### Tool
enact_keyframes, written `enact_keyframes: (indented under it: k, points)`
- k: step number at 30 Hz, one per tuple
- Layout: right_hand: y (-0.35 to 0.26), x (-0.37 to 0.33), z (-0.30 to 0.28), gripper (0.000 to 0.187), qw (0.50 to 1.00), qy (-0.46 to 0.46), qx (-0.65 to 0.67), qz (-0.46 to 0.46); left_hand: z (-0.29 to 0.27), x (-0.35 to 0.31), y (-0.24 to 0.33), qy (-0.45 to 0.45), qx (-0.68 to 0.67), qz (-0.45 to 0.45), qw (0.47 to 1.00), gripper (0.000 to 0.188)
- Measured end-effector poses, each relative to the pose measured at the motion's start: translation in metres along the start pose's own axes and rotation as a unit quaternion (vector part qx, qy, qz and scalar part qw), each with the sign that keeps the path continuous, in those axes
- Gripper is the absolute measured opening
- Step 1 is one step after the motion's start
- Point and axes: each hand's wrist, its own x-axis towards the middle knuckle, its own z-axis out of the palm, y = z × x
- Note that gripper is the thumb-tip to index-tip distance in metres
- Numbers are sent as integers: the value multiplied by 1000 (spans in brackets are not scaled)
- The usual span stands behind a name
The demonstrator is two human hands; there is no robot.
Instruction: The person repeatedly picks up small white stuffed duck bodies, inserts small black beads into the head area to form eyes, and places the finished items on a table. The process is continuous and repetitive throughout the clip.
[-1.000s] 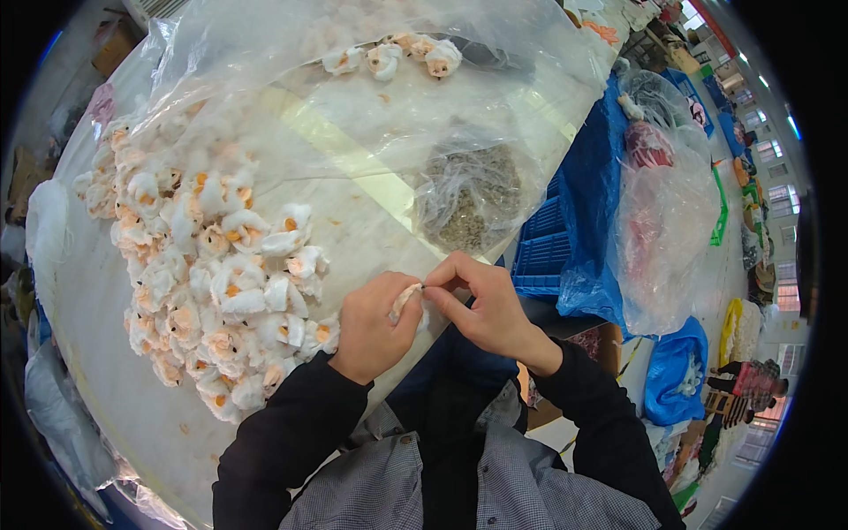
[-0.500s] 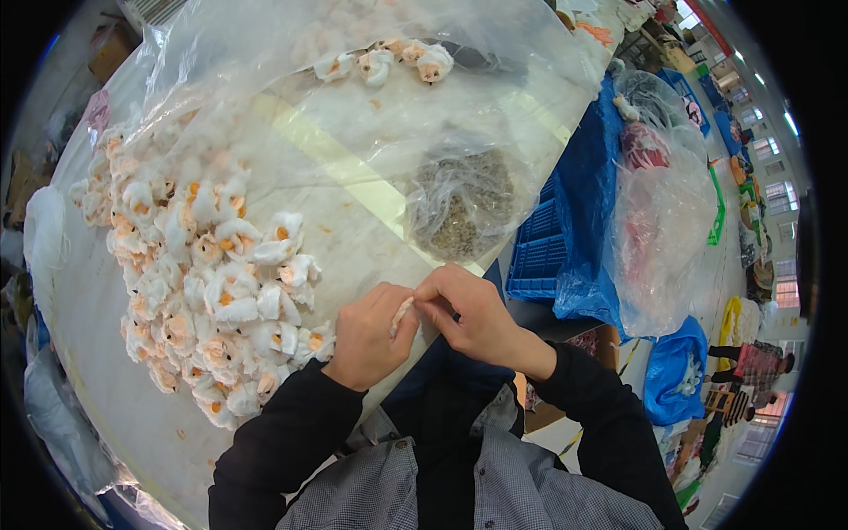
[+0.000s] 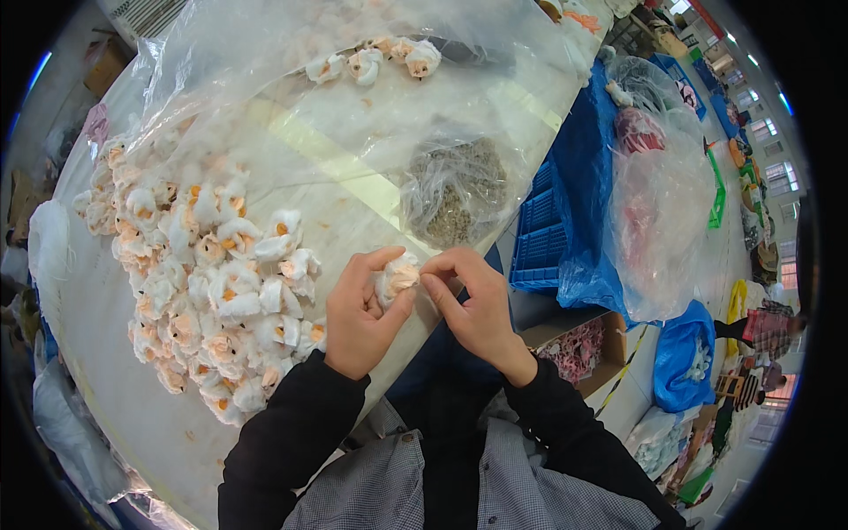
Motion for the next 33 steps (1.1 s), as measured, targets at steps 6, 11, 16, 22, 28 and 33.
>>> enact_keyframes:
  k: [6,11,16,22,28,33]
  points:
    - [-6,-3,3,10,995,49,-46,-68,6,1,-6,31,-119,5,992,40]
    - [-1,-1,7,12,992,83,-59,-75,3,2,7,12,-138,-22,990,40]
    - [4,-3,5,14,988,102,-73,-88,7,3,1,20,-148,-12,989,40]
    - [1,-9,3,23,968,69,-129,-205,3,0,0,32,-138,-26,990,39]
    - [7,-10,15,18,967,78,-155,-185,8,2,0,37,-149,-8,988,39]
    - [2,-10,7,13,989,51,-73,-119,4,0,-3,-34,-72,27,996,39]
